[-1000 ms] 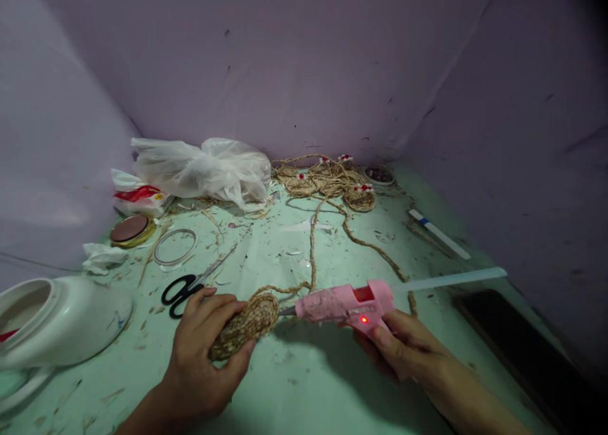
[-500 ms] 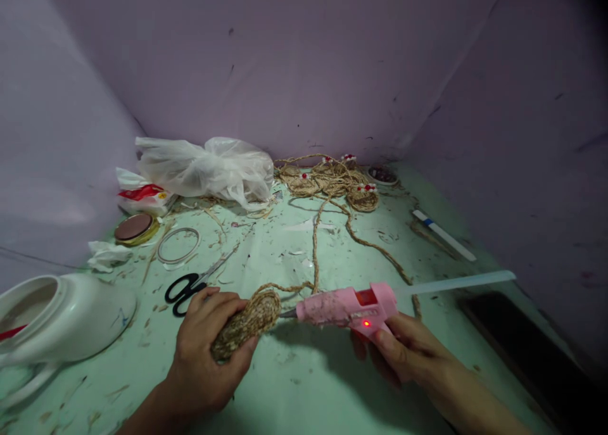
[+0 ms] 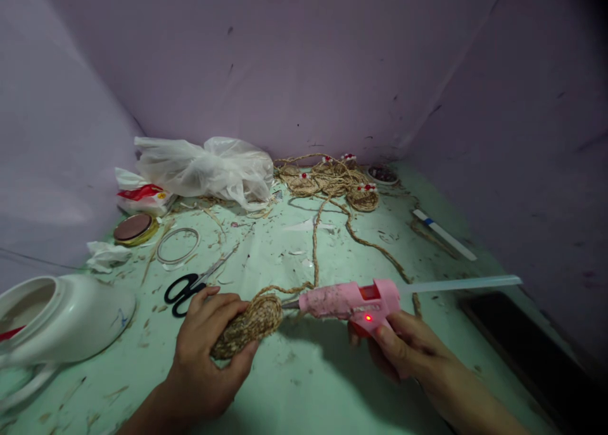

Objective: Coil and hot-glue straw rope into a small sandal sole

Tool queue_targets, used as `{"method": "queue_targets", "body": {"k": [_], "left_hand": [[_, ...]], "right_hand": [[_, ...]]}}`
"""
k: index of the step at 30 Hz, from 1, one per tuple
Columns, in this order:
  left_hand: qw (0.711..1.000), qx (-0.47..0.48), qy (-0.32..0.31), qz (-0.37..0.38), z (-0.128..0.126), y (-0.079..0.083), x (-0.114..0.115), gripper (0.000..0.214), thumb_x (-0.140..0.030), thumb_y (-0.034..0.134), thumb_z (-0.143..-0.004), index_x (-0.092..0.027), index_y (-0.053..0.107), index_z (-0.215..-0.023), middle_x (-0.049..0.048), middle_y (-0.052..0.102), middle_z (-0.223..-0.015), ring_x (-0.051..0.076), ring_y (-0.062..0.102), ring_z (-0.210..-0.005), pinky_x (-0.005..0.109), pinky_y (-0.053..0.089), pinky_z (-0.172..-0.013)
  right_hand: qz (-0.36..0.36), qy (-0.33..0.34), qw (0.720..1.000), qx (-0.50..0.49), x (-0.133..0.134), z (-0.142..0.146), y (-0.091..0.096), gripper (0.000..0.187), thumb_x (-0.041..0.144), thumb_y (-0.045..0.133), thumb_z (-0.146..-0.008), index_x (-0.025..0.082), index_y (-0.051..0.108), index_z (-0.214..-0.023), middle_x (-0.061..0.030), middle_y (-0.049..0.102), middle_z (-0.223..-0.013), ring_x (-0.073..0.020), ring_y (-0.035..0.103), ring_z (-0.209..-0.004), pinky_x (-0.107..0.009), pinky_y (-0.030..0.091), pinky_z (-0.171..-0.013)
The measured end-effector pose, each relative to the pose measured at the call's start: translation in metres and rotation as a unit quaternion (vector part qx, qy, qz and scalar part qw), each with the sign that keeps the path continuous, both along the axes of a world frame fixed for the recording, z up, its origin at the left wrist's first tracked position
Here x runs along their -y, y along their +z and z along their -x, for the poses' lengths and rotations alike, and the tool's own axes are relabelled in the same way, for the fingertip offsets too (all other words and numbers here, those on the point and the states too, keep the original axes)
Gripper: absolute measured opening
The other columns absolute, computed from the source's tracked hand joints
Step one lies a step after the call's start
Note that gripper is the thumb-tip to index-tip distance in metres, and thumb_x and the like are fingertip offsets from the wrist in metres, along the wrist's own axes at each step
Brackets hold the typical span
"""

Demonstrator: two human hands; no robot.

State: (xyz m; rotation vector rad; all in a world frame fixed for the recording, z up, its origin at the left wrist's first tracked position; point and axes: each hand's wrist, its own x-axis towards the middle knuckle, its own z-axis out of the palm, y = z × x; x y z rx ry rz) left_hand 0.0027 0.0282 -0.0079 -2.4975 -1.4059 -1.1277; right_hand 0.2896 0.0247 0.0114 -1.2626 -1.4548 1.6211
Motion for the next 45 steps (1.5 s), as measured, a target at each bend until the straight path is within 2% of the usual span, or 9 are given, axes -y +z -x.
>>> {"method": "queue_targets", "body": {"k": [8,19,24,28,45], "left_hand": [[1.0,0.011,0.003,0.003,0.001,-0.0011,0.0004,0.029,-0.017,0.061,-0.074,-0.016,0.056,-0.103,0.0087,0.065,-0.091,0.024,0.063,-0.084,0.052,0.046,-0.091],[1.0,0.003,-0.01,0.011,0.001,-0.0026,0.0009,0.028,-0.017,0.06,-0.077,-0.013,0.055,-0.104,0.0123,0.063,-0.093,0.026,0.06,-0.089,0.055,0.043,-0.092],[1.0,-0.003,0.024,0.004,0.0,-0.0007,-0.0009,0.023,-0.02,0.058,-0.079,-0.014,0.056,-0.1,0.0111,0.064,-0.089,0.026,0.061,-0.087,0.051,0.045,-0.089],[1.0,-0.001,0.02,0.009,-0.0021,0.0023,-0.0021,0.021,-0.021,0.058,-0.078,-0.015,0.056,-0.098,0.0095,0.065,-0.087,0.024,0.063,-0.082,0.049,0.046,-0.087],[0.999,0.003,0.032,0.006,-0.0054,0.0043,-0.0024,0.017,-0.021,0.059,-0.077,-0.013,0.057,-0.093,0.0098,0.065,-0.083,0.024,0.062,-0.079,0.047,0.046,-0.083]], "right_hand": [[0.007,-0.018,1.0,0.018,0.0006,0.0017,0.0035,0.053,0.067,0.045,-0.083,0.017,0.061,-0.078,0.0028,0.042,-0.056,-0.0115,0.035,-0.049,-0.025,0.028,-0.049],[-0.003,-0.022,1.0,0.017,-0.0009,0.0012,0.0021,0.052,0.066,0.045,-0.084,0.017,0.06,-0.074,0.0025,0.044,-0.054,-0.0115,0.034,-0.049,-0.026,0.028,-0.048],[0.005,-0.011,1.0,0.001,0.0017,0.0003,0.0023,0.05,0.065,0.047,-0.084,0.018,0.059,-0.073,0.0016,0.045,-0.056,-0.0115,0.035,-0.05,-0.026,0.026,-0.048],[0.021,-0.032,0.999,-0.004,0.004,0.0021,0.0024,0.051,0.066,0.05,-0.082,0.017,0.06,-0.074,0.0016,0.046,-0.058,-0.0111,0.036,-0.051,-0.025,0.025,-0.047],[0.014,-0.002,1.0,-0.005,0.004,0.0048,-0.0002,0.051,0.067,0.048,-0.082,0.018,0.055,-0.071,0.0022,0.042,-0.061,-0.0112,0.034,-0.052,-0.024,0.026,-0.047]]}}
